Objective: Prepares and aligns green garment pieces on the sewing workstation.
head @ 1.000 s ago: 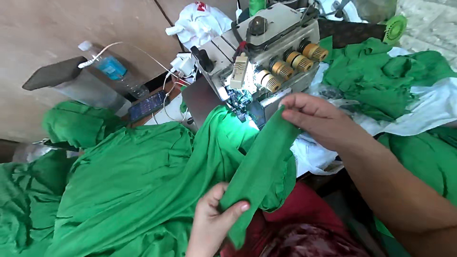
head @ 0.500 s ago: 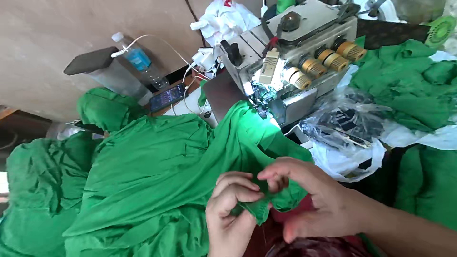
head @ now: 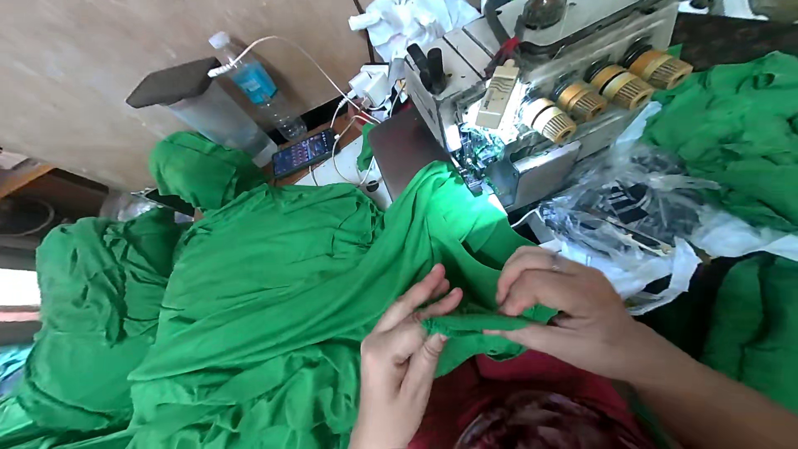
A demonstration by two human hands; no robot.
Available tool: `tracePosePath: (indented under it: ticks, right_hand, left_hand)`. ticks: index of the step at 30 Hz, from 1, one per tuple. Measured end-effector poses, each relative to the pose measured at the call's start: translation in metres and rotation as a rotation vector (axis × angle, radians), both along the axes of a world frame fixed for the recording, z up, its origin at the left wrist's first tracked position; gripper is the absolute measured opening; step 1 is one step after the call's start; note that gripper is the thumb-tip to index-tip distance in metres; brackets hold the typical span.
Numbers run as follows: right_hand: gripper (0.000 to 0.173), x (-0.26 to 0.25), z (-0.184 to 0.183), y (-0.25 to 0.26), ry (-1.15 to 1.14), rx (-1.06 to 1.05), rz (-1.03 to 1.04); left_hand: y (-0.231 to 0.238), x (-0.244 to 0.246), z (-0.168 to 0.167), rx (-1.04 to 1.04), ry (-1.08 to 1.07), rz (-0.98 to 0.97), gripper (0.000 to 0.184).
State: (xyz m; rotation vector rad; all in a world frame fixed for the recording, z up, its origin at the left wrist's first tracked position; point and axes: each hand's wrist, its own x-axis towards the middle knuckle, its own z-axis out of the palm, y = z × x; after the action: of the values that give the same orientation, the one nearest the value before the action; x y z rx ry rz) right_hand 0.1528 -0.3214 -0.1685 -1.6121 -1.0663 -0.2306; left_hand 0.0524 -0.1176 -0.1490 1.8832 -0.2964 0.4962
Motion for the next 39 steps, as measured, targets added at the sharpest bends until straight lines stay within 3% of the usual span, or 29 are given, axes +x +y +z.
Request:
tracePosePath:
  ticks: [2, 5, 8, 13, 17, 21, 26, 30, 32, 35, 37, 39]
  right_hand:
    - [0.011, 0.007, 0.003, -0.005, -0.093, 0.015, -0.054]
    - [0.009, 0.015, 0.001, -0.007, -0.227, 0.031, -0.154]
    - [0.006, 0.017, -0.011, 0.003, -0.300, 0.052, -0.193]
    - [0.024, 0.000, -0.035, 0.029, -0.356, 0.139, -0.108]
    - [0.009, -0.005, -0.028, 0.033, -0.370, 0.173, -0.061]
    - [0.019, 0.000, -0.020, 0.022, -0.368, 0.034, -0.021]
    - [0.023, 0.000, -0.012, 0.013, -0.169, -0.014, 0.069]
    - [0.019, 0.004, -0.013, 0.014, 0.062, 0.040, 0.070]
    - [0.021, 0.003, -0.015, 0.016, 0.145, 0.060, 0.065]
    - [0.019, 0.000, -0.017, 0.015, 0.138, 0.043, 0.064]
    - [0.018, -0.001, -0.014, 0.011, 0.066, -0.035, 0.062]
    - [0.020, 0.001, -0.008, 0.002, 0.042, -0.110, 0.130]
  left_hand:
    - [0.007, -0.001, 0.002, -0.058, 0.086, -0.044, 0.033]
    - [0.014, -0.001, 0.003, -0.191, 0.219, -0.124, 0.015]
    - [0.010, 0.002, 0.006, -0.389, 0.277, -0.244, 0.021]
    - [0.000, 0.005, 0.009, -0.406, 0.252, -0.154, 0.015]
    - [-0.003, 0.006, 0.008, -0.221, 0.169, 0.014, 0.012]
    - [-0.001, 0.007, 0.005, -0.048, 0.121, 0.156, 0.014]
    - [-0.006, 0.008, 0.007, -0.044, 0.166, 0.111, 0.021]
    - [-0.004, 0.004, 0.013, 0.047, 0.175, 0.021, 0.059]
    - [-0.004, 0.002, 0.014, 0.061, 0.171, -0.025, 0.070]
    - [-0.006, -0.004, 0.016, 0.151, 0.170, -0.060, 0.060]
    - [-0.011, -0.009, 0.018, 0.377, 0.167, 0.016, 0.045]
    - [-0.015, -0.010, 0.019, 0.594, 0.122, 0.084, 0.046]
